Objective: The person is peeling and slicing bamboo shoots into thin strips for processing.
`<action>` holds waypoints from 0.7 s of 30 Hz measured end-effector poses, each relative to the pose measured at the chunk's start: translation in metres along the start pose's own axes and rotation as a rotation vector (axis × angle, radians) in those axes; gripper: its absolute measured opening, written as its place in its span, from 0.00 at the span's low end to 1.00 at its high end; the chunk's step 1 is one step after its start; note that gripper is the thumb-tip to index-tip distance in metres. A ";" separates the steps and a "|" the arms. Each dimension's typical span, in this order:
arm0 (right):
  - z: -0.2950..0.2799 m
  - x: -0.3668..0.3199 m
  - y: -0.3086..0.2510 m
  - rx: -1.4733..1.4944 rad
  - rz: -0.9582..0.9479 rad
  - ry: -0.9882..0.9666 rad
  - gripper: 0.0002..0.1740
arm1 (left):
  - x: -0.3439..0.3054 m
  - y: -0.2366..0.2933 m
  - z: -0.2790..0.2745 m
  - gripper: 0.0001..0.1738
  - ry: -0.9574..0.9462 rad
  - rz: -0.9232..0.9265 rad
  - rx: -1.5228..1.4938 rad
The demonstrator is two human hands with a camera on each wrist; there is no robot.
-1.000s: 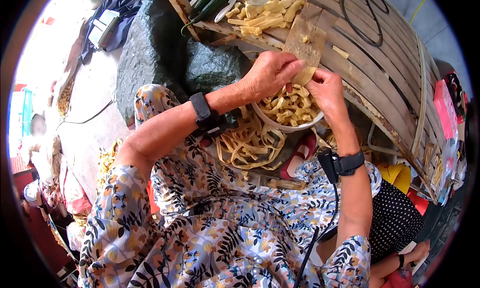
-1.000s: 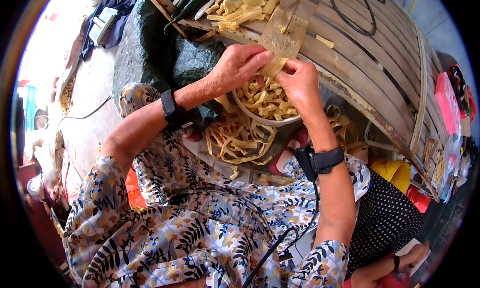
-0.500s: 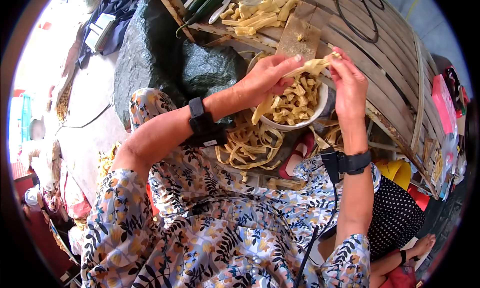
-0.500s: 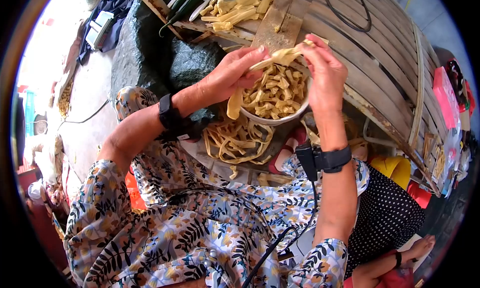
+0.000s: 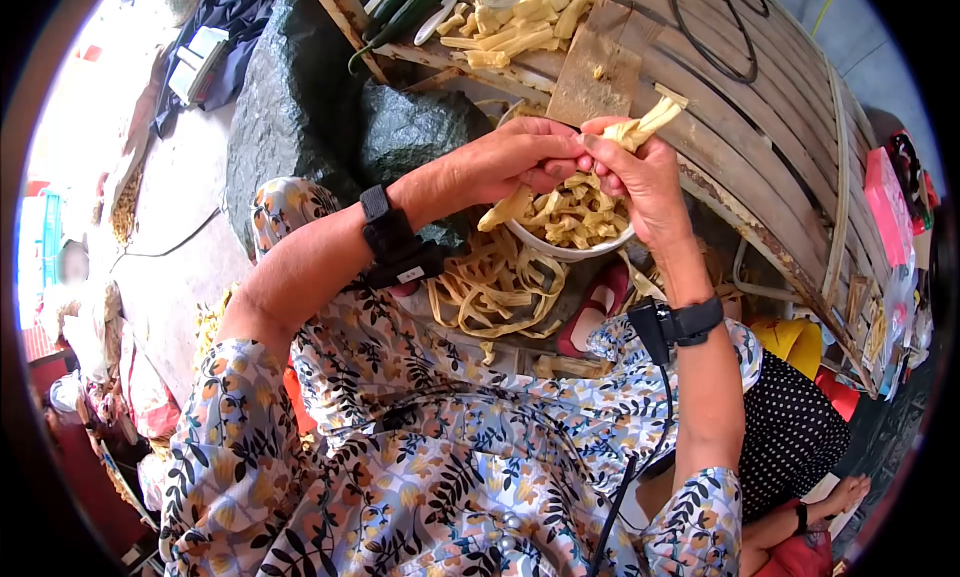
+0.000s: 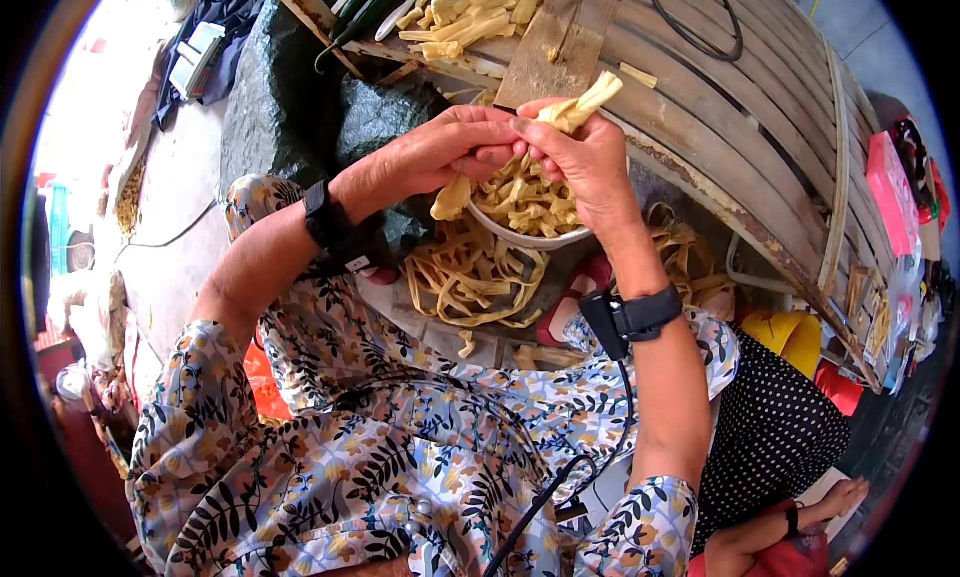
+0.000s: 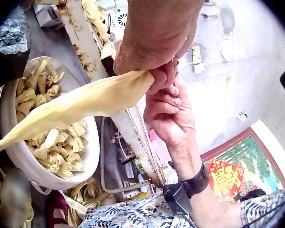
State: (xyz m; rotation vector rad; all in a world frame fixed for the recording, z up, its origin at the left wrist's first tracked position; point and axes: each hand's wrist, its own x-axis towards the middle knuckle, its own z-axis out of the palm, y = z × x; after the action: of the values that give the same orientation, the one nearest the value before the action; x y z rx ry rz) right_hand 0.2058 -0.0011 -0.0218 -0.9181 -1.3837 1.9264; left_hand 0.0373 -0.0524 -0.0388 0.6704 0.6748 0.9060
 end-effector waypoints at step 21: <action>-0.031 0.049 -0.032 0.178 -0.129 0.348 0.06 | 0.036 0.068 -0.031 0.13 0.324 0.409 0.976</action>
State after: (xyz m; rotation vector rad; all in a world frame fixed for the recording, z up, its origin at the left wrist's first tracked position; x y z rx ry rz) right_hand 0.2035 0.0636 -0.0079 -0.9953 -1.0269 1.6678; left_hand -0.0020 0.0160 -0.0148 1.5902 1.3241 1.0486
